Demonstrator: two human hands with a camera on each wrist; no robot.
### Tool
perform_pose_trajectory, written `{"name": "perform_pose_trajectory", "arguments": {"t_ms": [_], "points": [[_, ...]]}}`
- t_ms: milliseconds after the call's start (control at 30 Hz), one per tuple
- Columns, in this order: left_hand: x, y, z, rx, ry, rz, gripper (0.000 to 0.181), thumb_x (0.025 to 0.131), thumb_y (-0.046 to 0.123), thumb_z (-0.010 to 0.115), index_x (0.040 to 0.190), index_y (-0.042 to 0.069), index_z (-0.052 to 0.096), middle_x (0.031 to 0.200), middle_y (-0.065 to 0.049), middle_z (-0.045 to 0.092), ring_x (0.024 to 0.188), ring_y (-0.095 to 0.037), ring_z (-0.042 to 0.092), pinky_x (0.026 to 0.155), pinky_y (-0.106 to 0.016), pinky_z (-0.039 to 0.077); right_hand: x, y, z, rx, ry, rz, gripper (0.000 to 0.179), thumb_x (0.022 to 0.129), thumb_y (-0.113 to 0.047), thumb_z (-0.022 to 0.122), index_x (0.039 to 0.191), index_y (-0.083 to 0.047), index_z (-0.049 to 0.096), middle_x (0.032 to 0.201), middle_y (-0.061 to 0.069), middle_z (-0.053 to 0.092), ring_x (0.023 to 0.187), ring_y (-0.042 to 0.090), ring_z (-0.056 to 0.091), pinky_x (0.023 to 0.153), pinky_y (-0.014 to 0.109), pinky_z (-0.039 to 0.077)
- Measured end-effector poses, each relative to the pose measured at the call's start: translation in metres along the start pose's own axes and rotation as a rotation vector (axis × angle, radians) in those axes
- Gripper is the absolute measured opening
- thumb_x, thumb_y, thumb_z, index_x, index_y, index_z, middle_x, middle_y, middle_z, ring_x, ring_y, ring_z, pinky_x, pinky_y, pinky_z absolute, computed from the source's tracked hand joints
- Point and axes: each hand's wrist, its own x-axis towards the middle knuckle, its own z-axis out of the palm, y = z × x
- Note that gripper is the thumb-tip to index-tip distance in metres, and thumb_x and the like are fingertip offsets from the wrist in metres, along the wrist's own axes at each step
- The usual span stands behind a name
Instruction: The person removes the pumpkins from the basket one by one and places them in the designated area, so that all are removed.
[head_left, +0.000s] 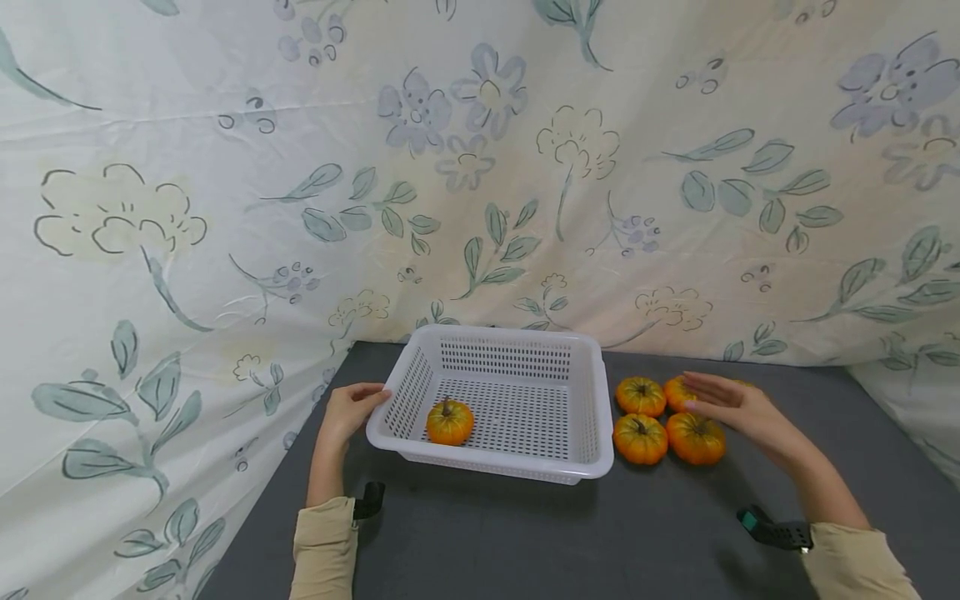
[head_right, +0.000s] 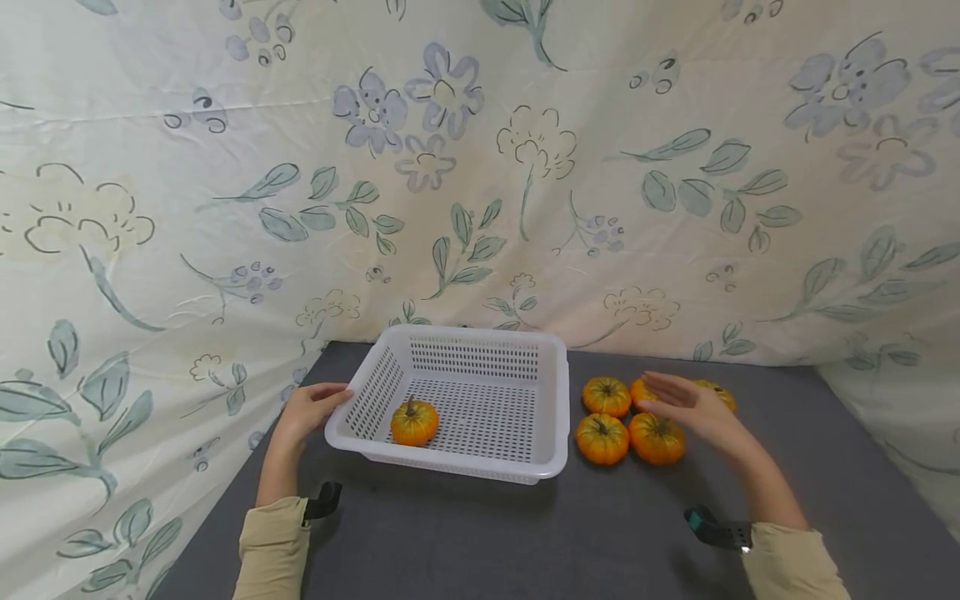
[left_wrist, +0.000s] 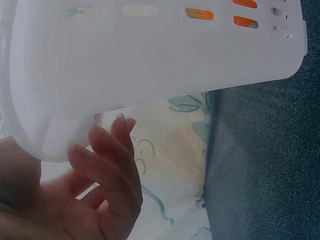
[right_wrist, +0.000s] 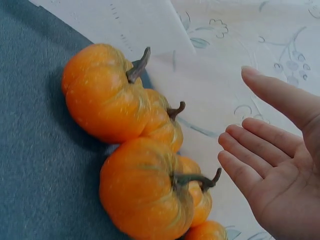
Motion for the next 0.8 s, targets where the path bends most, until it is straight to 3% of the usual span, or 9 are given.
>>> {"name": "perform_pose_trajectory", "arguments": {"t_ms": [167,567,800], "points": [[0.0,0.0,0.0,-0.004,-0.001,-0.001,0.042,0.092,0.023,0.066,0.125,-0.003,0.062,0.114,-0.026,0.068,0.073,-0.012,0.068,0.065,-0.033,0.057,0.006,-0.008,0.005,0.048,-0.026,0.004,0.077,0.096,-0.042,0.059,0.155,-0.008,0.024,0.159,0.02,0.027,0.143,0.043,0.029,0.108,0.064,0.03],[-0.002,0.002,-0.001,0.004,0.002,-0.015,0.042,0.092,0.023,0.066,0.125,-0.002,0.062,0.115,-0.025,0.067,0.074,-0.012,0.066,0.065,-0.031,0.056,0.019,-0.027,0.017,0.046,-0.028,-0.018,0.075,0.095,-0.043,0.06,0.154,-0.011,0.027,0.157,0.017,0.033,0.143,0.041,0.032,0.106,0.056,0.039],[-0.002,0.003,-0.001,0.007,-0.001,-0.018,0.042,0.092,0.024,0.066,0.124,-0.002,0.063,0.115,-0.025,0.068,0.074,-0.011,0.066,0.066,-0.033,0.056,0.026,-0.039,0.024,0.067,-0.043,-0.051,0.073,0.095,-0.042,0.06,0.153,-0.009,0.031,0.156,0.018,0.036,0.142,0.041,0.034,0.107,0.059,0.037]]}}
